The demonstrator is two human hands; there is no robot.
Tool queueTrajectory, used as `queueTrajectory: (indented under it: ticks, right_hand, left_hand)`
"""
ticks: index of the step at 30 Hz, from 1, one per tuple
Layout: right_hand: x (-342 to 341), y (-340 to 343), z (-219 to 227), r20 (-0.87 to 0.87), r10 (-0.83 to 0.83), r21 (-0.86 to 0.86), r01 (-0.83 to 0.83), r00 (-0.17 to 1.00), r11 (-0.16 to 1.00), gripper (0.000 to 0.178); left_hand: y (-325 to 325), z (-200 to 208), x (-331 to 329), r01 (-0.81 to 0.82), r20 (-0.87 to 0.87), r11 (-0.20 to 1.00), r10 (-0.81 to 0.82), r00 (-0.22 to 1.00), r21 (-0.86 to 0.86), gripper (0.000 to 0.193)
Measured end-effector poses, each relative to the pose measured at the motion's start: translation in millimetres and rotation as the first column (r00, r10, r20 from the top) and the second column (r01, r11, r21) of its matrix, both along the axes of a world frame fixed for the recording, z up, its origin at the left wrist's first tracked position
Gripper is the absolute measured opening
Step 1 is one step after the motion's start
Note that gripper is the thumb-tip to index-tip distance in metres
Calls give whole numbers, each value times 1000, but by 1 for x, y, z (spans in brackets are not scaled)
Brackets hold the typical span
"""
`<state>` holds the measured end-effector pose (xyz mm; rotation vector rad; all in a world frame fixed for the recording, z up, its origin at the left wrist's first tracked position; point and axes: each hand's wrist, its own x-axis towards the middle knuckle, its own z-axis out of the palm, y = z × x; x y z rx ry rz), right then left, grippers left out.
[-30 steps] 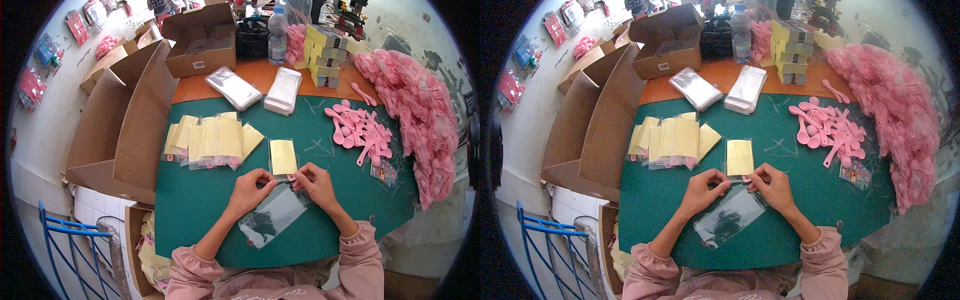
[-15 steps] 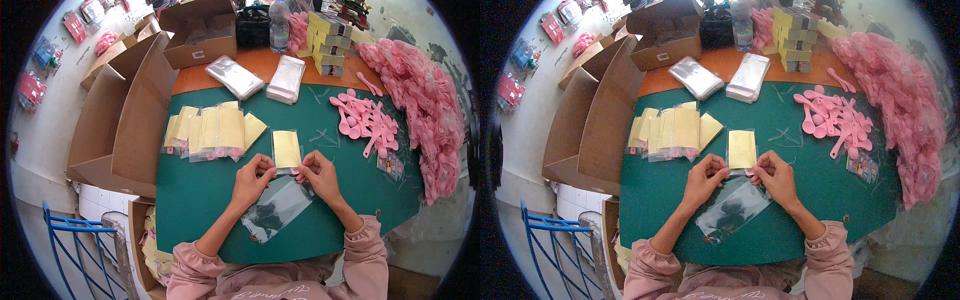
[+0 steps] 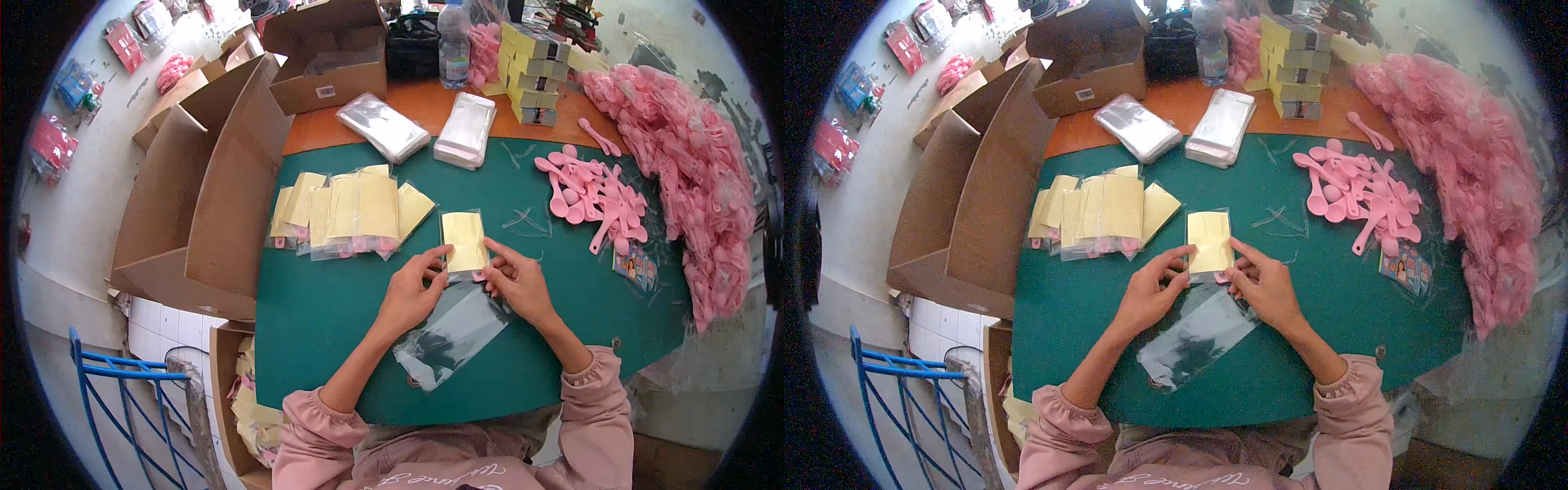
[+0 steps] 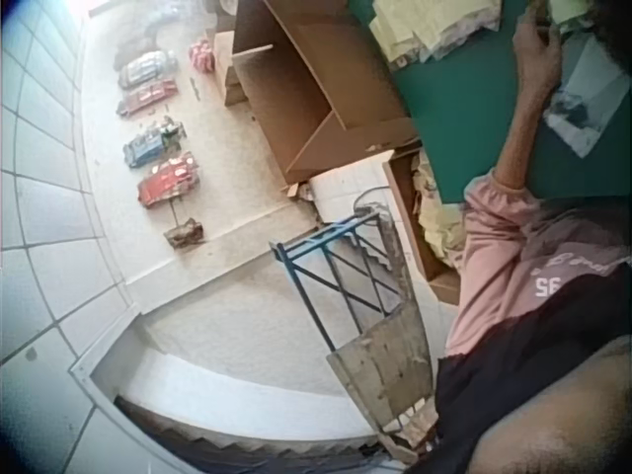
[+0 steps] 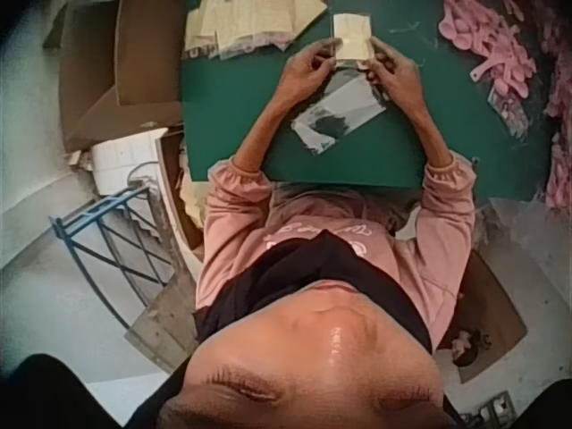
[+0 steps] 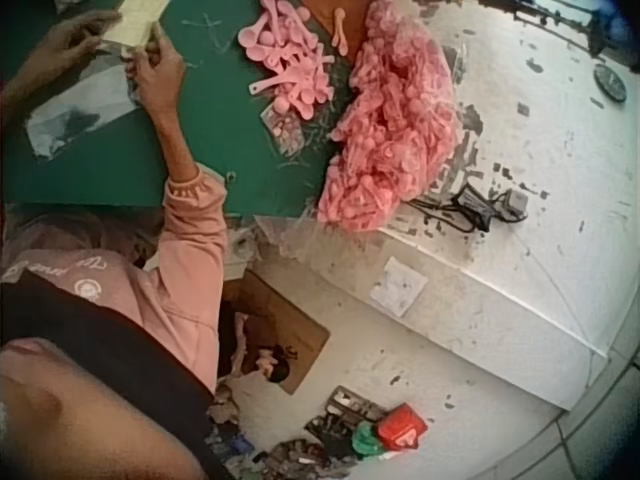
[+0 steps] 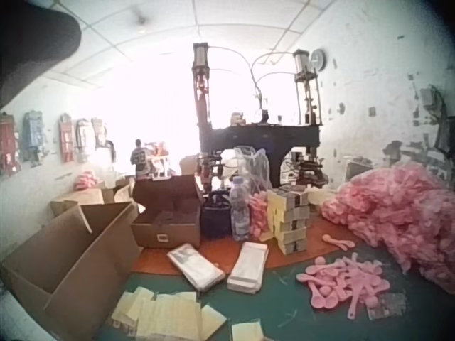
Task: The person repeatedly places pink plastic spoons and small printed cards into clear plastic bags, then seals each bag and stacks them on the table. The person also handles stacks of empty plastic bags and organizes the sealed packages.
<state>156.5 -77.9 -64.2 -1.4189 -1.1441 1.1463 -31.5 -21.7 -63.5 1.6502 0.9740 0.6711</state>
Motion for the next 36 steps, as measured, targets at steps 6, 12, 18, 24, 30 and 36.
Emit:
queueTrajectory:
  ticks: [6,12,18,24,30,36]
  right_hand:
    - [7,12,18,160,116,34,-123,980,992,42]
    - [112,75,8,840,-542,539,107,-9,835,21]
    - [140,88,5,950,-232,169,277,211,946,24]
    - [148,56,40,102,-239,50,235,966,971,18]
    - [94,28,41,-476,-268,79,344,838,935,20]
    - [35,22,21,-9,-185,169,183,983,968,33]
  left_hand:
    - [10,-4,-13,-8,97,982,-11,995,189,39]
    - [24,41,-37,-338,-73,898,371,926,282,40]
    - [-8,36,-4,48,-290,766,183,939,641,32]
    - [-21,-4,21,108,-250,833,37,968,542,34]
    - [-6,7,12,207,-195,855,-127,973,475,16]
    - [10,0,2,255,393,938,-148,907,-234,21]
